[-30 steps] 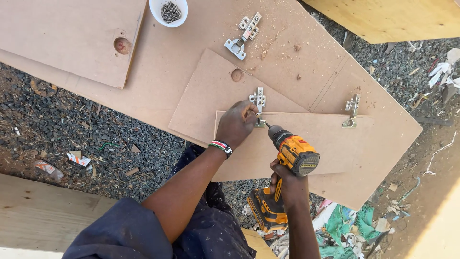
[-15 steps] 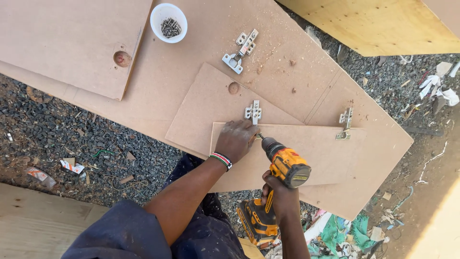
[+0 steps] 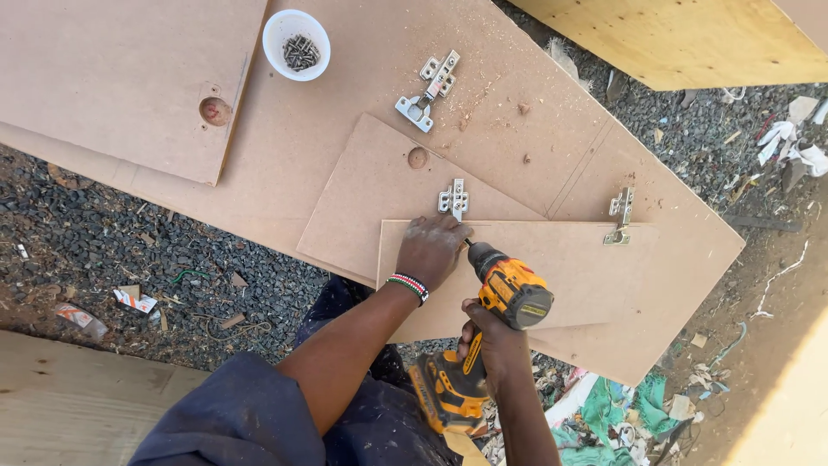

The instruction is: The person uses a power drill to attach metal hinges to a wooden cabinet door while kneeling on the ground. They then move to a workbench to install additional hinges onto separate wooden panels, using both the drill and a manual screwdriver to secure the hardware.

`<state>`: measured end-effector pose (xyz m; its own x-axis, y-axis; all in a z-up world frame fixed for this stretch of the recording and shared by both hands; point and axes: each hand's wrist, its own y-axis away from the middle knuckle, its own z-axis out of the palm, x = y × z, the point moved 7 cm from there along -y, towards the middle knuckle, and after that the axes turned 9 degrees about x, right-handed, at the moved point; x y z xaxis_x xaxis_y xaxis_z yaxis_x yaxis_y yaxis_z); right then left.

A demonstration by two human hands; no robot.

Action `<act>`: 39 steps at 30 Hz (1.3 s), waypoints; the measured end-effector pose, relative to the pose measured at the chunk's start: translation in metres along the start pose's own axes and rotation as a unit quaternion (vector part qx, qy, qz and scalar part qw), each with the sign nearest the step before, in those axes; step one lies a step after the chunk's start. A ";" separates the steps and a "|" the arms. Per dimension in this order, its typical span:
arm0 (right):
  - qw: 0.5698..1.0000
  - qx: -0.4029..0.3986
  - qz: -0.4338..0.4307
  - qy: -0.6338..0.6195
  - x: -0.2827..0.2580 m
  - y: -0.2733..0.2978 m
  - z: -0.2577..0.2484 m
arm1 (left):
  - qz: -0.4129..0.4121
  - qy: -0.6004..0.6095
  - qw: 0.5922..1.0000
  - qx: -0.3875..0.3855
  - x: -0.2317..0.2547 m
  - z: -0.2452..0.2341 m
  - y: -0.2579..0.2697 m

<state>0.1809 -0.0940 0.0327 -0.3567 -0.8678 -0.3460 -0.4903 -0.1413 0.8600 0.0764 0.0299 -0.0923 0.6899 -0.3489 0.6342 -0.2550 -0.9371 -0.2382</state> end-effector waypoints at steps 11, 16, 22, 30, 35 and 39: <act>0.995 0.005 -0.024 0.101 -0.025 -0.006 -0.019 | -0.046 -0.015 0.997 -0.055 0.000 0.015 0.000; 0.994 0.003 -0.029 0.103 -0.014 -0.009 -0.022 | -0.018 -0.047 0.997 -0.066 0.001 0.016 0.005; 0.997 -0.012 -0.041 0.071 -0.012 -0.011 -0.025 | 0.010 -0.041 0.999 -0.031 0.004 0.006 0.002; 0.997 -0.014 -0.062 0.048 -0.013 0.000 -0.024 | -0.015 -0.025 0.999 -0.042 -0.002 0.019 0.005; 0.991 0.016 -0.100 0.090 -0.030 0.023 -0.026 | -0.029 0.009 0.999 -0.027 -0.005 0.018 0.007; 0.985 0.002 -0.157 0.066 -0.041 0.043 -0.016 | -0.101 0.112 0.988 0.013 -0.017 0.010 0.000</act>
<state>0.1871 -0.0721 0.0900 -0.0802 -0.8363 -0.5424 -0.5633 -0.4109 0.7168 0.0718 0.0353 -0.1104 0.5567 -0.1493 0.8172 -0.1079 -0.9884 -0.1071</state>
